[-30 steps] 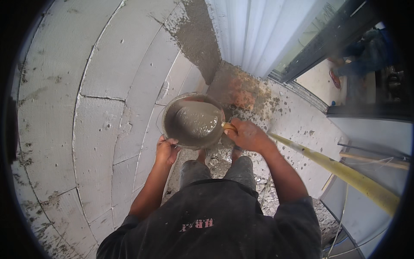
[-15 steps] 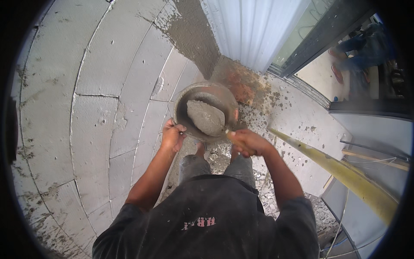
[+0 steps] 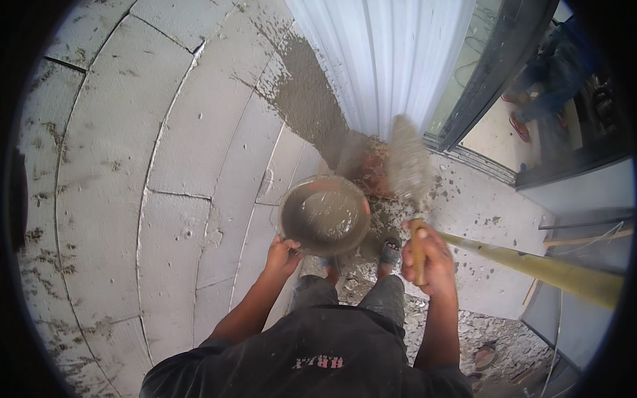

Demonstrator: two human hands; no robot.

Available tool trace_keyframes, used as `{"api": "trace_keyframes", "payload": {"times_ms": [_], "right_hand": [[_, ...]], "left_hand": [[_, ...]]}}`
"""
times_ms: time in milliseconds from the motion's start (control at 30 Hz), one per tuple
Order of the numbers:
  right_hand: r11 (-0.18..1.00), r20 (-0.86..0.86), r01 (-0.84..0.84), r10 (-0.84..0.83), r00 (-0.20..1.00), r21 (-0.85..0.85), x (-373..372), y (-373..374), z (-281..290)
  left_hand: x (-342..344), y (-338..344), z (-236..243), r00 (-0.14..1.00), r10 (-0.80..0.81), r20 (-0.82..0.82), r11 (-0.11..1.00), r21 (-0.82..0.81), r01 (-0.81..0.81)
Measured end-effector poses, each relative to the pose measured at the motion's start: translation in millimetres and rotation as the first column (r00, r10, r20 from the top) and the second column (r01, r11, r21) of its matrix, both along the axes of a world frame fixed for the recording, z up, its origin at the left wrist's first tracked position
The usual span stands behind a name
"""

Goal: The person applies a cement mixture to a block wall using a trowel, scooping material from a bucket and spreading it onto the surface.

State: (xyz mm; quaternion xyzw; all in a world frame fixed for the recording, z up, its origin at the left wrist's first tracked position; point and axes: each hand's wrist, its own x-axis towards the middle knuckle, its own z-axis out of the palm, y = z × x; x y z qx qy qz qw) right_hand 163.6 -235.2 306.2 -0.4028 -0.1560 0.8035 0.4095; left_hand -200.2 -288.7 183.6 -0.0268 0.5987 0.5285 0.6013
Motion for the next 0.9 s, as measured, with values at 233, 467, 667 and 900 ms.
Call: {"api": "trace_keyframes", "payload": {"times_ms": [233,467,667,900], "right_hand": [[0.661,0.184,0.526,-0.699,0.691,0.535,-85.2,58.7,-12.4],[0.631,0.467,-0.1,-0.449,0.762,0.769,-343.8,121.1,-81.2],[0.767,0.2,-0.343,0.278,0.939,0.542,-279.0,-5.9,-5.9],[0.357,0.666,-0.91,0.629,0.401,0.212,-104.1,-7.2,-89.8]], "left_hand": [[-82.1,-68.5,9.3,0.999,-0.048,-0.013,0.999,0.006,0.048],[-117.0,-108.1,11.0,0.998,-0.034,-0.055,0.997,-0.073,0.03],[-93.0,-133.9,20.1,0.973,0.16,-0.166,0.979,-0.099,-0.177],[-30.4,-126.3,23.3,0.965,0.194,-0.174,0.979,-0.024,-0.201]]}}
